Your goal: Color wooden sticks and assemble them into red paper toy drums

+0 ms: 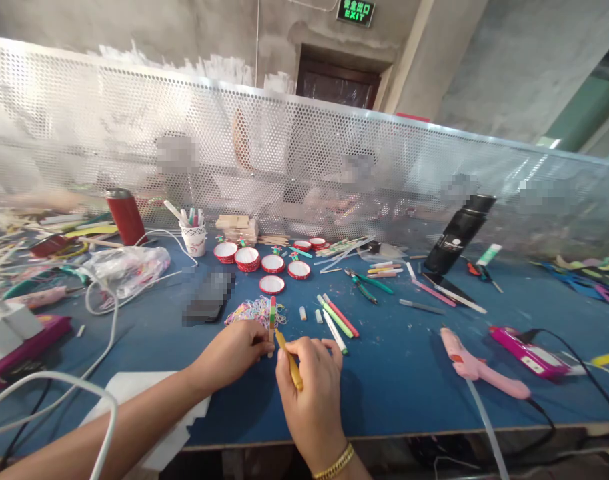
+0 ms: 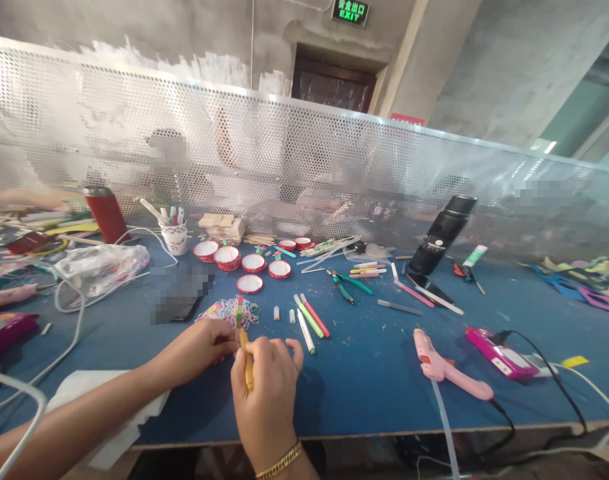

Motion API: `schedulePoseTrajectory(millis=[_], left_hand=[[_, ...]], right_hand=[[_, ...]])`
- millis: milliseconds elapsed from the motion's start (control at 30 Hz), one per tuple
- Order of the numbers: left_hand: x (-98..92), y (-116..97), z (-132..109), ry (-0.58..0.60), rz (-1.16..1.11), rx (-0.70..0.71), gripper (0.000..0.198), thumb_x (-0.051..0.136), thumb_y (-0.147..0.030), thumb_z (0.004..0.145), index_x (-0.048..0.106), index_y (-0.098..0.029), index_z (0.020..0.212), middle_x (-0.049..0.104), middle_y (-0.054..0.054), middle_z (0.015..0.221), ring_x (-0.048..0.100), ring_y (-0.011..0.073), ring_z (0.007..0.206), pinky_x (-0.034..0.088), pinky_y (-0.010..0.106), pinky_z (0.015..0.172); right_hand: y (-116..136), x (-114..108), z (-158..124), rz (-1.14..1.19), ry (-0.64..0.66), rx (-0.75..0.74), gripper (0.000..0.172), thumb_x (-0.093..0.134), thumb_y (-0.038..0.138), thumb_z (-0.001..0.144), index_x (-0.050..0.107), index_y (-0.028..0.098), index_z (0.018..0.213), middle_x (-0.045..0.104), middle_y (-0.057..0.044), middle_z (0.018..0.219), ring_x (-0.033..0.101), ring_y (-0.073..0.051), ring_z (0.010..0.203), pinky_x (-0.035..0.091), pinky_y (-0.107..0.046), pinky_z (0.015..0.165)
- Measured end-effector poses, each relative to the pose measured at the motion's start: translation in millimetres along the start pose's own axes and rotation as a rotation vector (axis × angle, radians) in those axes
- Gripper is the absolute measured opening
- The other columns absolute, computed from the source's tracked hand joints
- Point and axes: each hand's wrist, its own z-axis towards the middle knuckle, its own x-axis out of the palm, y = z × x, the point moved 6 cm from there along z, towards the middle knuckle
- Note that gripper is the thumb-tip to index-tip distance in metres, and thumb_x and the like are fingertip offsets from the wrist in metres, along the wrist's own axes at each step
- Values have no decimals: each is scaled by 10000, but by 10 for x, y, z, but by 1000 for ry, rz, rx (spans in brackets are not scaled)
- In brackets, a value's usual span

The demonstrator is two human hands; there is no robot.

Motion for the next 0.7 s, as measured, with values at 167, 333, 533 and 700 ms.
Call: schedulePoseTrajectory(millis=[167, 333, 533, 700], left_hand=[[6, 5, -3, 5, -13, -18, 205, 529, -303, 814, 587, -185, 656, 598, -22, 597, 531, 133, 563, 342, 240, 545], [1, 5, -9, -1, -9, -8, 201, 526, -299, 814, 597, -187, 663, 616, -18, 615, 547, 139, 579, 352, 245, 560], [-3, 9, 1, 4, 8, -3, 200, 529, -310, 814, 616, -192, 679, 604, -22, 604, 525, 138, 567, 347, 251, 567], [9, 19, 3, 2, -1, -10, 212, 529, -320, 817, 603, -189, 667, 612, -15, 608, 537, 138, 571, 346, 246, 556]], right_hand=[[26, -5, 0, 33, 0, -29, 89, 507, 194, 951, 524, 217, 867, 588, 23, 758, 561, -156, 751, 329, -400, 952], [23, 6, 2, 7, 6, -27, 102, 507, 195, 949, 522, 219, 851, 584, 26, 747, 566, -160, 746, 335, -397, 942], [2, -8, 10, -23, -26, 2, 102, 507, 200, 953, 525, 219, 854, 584, 26, 739, 557, -160, 726, 339, -386, 925], [26, -2, 2, 32, -3, -32, 89, 501, 191, 955, 520, 218, 873, 593, 20, 766, 561, -161, 752, 329, -398, 947]])
